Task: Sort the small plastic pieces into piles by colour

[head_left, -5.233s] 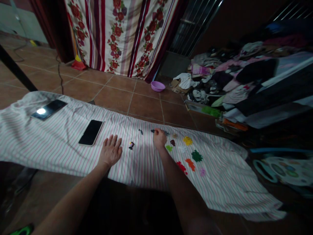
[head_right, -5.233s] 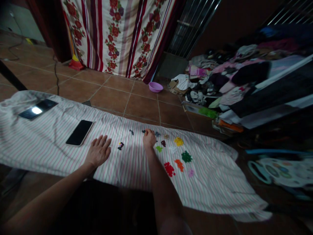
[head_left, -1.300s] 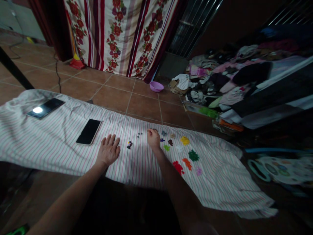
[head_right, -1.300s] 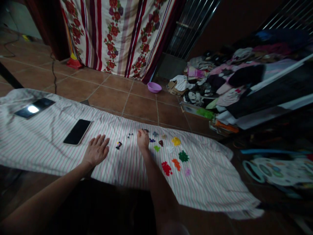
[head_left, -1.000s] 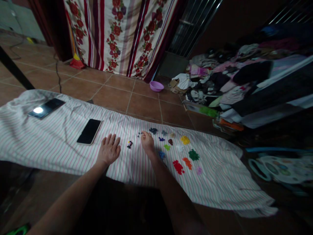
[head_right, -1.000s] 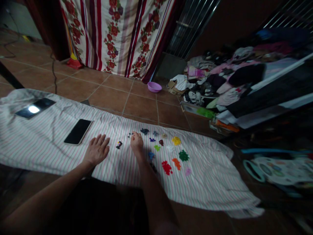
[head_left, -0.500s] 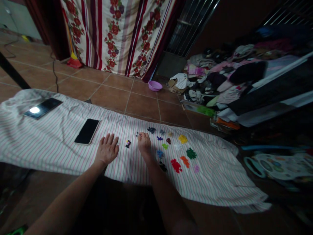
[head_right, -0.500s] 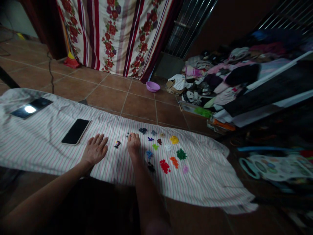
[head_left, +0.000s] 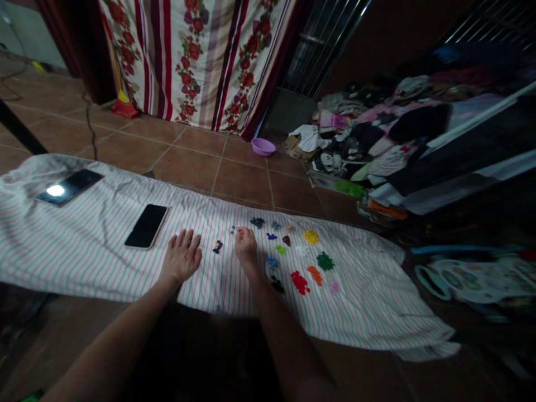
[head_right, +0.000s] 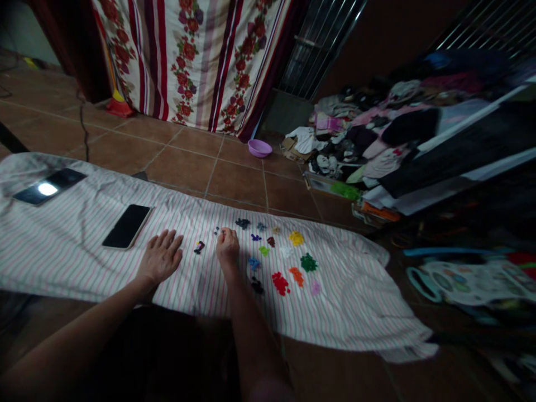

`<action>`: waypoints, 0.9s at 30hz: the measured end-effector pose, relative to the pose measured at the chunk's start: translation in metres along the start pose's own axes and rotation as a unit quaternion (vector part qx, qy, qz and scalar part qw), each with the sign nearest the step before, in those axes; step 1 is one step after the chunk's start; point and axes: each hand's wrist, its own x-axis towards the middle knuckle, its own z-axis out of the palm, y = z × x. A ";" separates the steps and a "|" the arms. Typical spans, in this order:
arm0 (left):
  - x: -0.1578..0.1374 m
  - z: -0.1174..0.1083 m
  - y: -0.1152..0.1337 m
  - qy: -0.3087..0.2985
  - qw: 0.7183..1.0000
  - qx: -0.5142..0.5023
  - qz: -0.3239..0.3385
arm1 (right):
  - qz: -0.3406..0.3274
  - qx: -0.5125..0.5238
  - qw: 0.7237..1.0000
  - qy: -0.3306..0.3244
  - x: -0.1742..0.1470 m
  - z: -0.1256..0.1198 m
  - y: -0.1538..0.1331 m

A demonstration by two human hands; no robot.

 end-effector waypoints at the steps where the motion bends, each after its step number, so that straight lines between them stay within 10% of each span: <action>1: 0.000 0.000 0.000 -0.001 1.000 0.003 0.001 | -0.001 0.003 1.000 0.000 0.000 0.000 0.000; 15: 0.001 -0.002 0.002 -0.019 0.999 0.049 0.007 | 0.114 0.091 0.989 0.018 0.022 -0.005 0.007; 27: 0.000 0.000 0.001 -0.008 0.998 0.054 0.008 | 0.132 -0.075 0.988 -0.011 0.074 -0.049 0.021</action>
